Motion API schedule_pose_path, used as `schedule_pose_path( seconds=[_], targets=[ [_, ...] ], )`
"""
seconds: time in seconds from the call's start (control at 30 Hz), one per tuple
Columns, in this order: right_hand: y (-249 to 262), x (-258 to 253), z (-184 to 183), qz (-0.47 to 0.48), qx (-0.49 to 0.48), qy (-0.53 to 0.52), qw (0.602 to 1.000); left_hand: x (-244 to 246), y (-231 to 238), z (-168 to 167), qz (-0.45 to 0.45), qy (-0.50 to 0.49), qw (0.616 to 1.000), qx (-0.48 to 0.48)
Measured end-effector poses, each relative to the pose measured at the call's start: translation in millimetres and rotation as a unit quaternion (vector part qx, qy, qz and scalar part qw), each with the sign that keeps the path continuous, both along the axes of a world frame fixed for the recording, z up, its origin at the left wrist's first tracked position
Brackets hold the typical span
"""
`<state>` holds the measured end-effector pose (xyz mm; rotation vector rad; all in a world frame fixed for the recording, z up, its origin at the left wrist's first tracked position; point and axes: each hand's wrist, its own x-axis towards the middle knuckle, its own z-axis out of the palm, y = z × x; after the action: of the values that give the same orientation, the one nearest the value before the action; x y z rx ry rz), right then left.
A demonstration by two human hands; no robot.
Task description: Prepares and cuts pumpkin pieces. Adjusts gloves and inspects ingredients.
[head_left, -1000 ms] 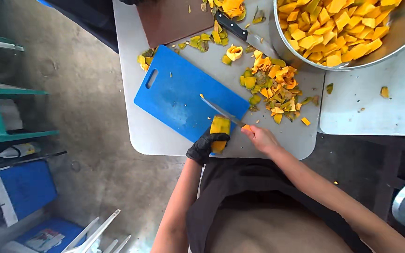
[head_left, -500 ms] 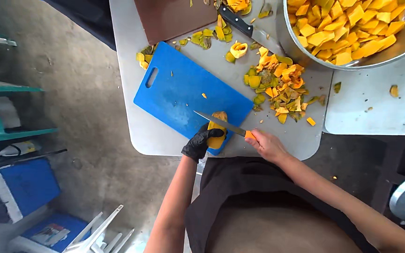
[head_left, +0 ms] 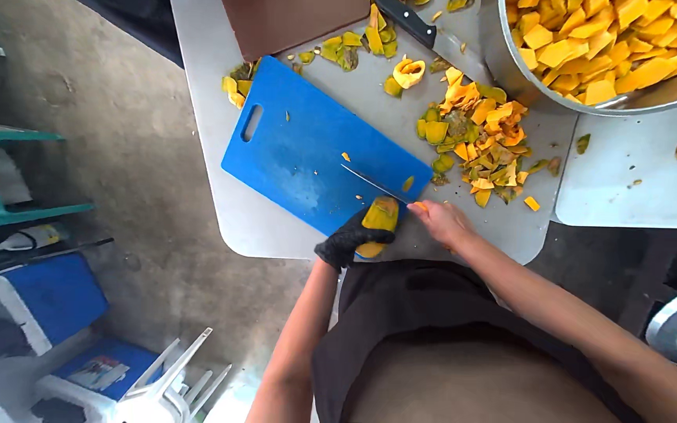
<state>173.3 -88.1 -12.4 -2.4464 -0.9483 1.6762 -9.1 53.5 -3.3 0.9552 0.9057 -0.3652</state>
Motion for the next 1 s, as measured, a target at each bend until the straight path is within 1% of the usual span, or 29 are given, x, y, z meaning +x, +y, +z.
schedule_pose_path(
  seconds=[0.07, 0.17, 0.2, 0.27, 0.33, 0.47, 0.63, 0.7, 0.77, 0.87, 0.97, 1.0],
  targets=[
    [-2.0, 4.4, -2.3, -0.005, 0.034, 0.012, 0.999, 4.7, 1.1, 5.0, 0.014, 0.003, 1.0, -0.006],
    [-22.5, -9.9, 12.0, -0.043, 0.149, -0.016, 0.988, 5.1, -2.9, 6.0, 0.009, 0.011, 1.0, -0.027],
    [-27.3, -13.4, 17.8, -0.039, 0.181, -0.03, 0.982, 6.4, -3.1, 6.3, 0.005, 0.013, 0.999, -0.029],
    [-34.2, -17.8, 28.4, -0.02, 0.21, -0.043, 0.976, 9.2, -1.4, 9.1, 0.008, 0.014, 0.999, -0.031],
    [-40.8, -19.4, 33.8, 0.0, 0.208, -0.049, 0.977, 12.5, -1.4, 12.7, 0.006, 0.013, 1.0, -0.024],
    [-49.3, -23.3, 30.4, 0.019, 0.201, -0.071, 0.977, 16.3, -2.2, 18.6, -0.046, 0.033, 0.998, 0.026],
    [-55.3, -38.3, 14.3, 0.018, 0.226, -0.133, 0.965, 10.2, -6.5, 12.4, -0.046, 0.019, 0.998, 0.036],
    [-54.3, -42.7, 9.5, 0.015, 0.242, -0.162, 0.957, 16.7, -5.1, 19.3, -0.045, 0.026, 0.998, 0.043],
    [-50.1, -45.3, 7.9, 0.007, 0.244, -0.175, 0.954, 23.3, -2.3, 21.4, -0.064, 0.044, 0.995, 0.057],
    [-40.9, -45.9, 8.3, -0.011, 0.224, -0.156, 0.962, 24.6, 1.1, 17.9, -0.073, 0.046, 0.994, 0.066],
    [-23.9, -40.8, 17.7, -0.04, 0.168, -0.099, 0.98, 28.2, 2.1, 21.0, -0.038, 0.054, 0.997, 0.037],
    [-20.1, -40.4, 20.1, -0.046, 0.155, -0.092, 0.983, 30.2, 4.2, 23.1, -0.038, 0.057, 0.997, 0.037]
  ],
)
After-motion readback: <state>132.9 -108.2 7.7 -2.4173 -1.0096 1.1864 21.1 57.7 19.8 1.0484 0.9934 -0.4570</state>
